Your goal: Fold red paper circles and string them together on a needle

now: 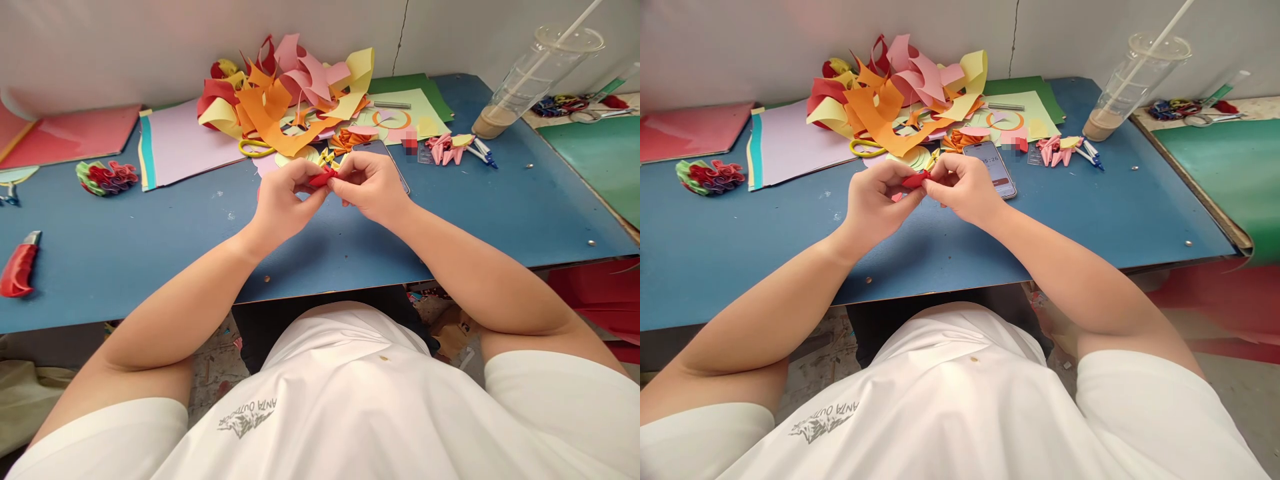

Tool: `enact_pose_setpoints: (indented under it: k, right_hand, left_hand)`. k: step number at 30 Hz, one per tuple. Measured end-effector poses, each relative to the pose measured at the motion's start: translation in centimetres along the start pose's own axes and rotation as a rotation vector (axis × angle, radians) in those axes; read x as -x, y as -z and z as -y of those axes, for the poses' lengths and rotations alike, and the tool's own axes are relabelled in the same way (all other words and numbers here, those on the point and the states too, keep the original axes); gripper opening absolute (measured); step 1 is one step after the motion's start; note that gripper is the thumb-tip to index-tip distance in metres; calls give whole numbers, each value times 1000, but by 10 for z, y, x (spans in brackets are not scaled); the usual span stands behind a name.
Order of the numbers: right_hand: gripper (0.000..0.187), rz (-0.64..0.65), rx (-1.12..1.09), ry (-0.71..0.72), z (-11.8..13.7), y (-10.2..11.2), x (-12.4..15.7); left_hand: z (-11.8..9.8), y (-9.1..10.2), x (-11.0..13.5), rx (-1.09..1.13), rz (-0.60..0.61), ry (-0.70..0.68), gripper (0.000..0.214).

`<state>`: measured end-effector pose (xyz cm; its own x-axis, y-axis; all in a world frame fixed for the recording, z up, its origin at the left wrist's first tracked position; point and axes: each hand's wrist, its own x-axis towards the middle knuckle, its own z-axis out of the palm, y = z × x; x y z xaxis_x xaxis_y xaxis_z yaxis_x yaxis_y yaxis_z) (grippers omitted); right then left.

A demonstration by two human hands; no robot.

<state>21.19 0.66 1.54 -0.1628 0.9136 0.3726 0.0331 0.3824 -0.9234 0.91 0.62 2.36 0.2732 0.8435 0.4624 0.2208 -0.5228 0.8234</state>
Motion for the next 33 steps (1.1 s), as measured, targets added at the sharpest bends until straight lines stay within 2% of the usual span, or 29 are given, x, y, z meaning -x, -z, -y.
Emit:
enact_pose_setpoints:
  k: [5,10,16,22,29,33]
  right_hand:
    - [29,19,36,33,4,3,1]
    - [32,46,93,30,3,7,-1]
    - [39,19,170,78,-3,11,-7]
    - [28,7,139,109,-1,9,-2]
    - [20,-29,235,134,0,2,4]
    - [18,-39,253,137,1,-1,6]
  left_hand:
    - [-1,2,1,-64,30,-34,18]
    - [-1,4,-2,-100,16,-35,22]
    - [4,6,-3,-86,34,-21,20]
    - [3,5,-2,-93,1,-21,10]
    - [6,5,-1,-213,-9,12,16]
    - [8,5,0,-275,2,-28,14]
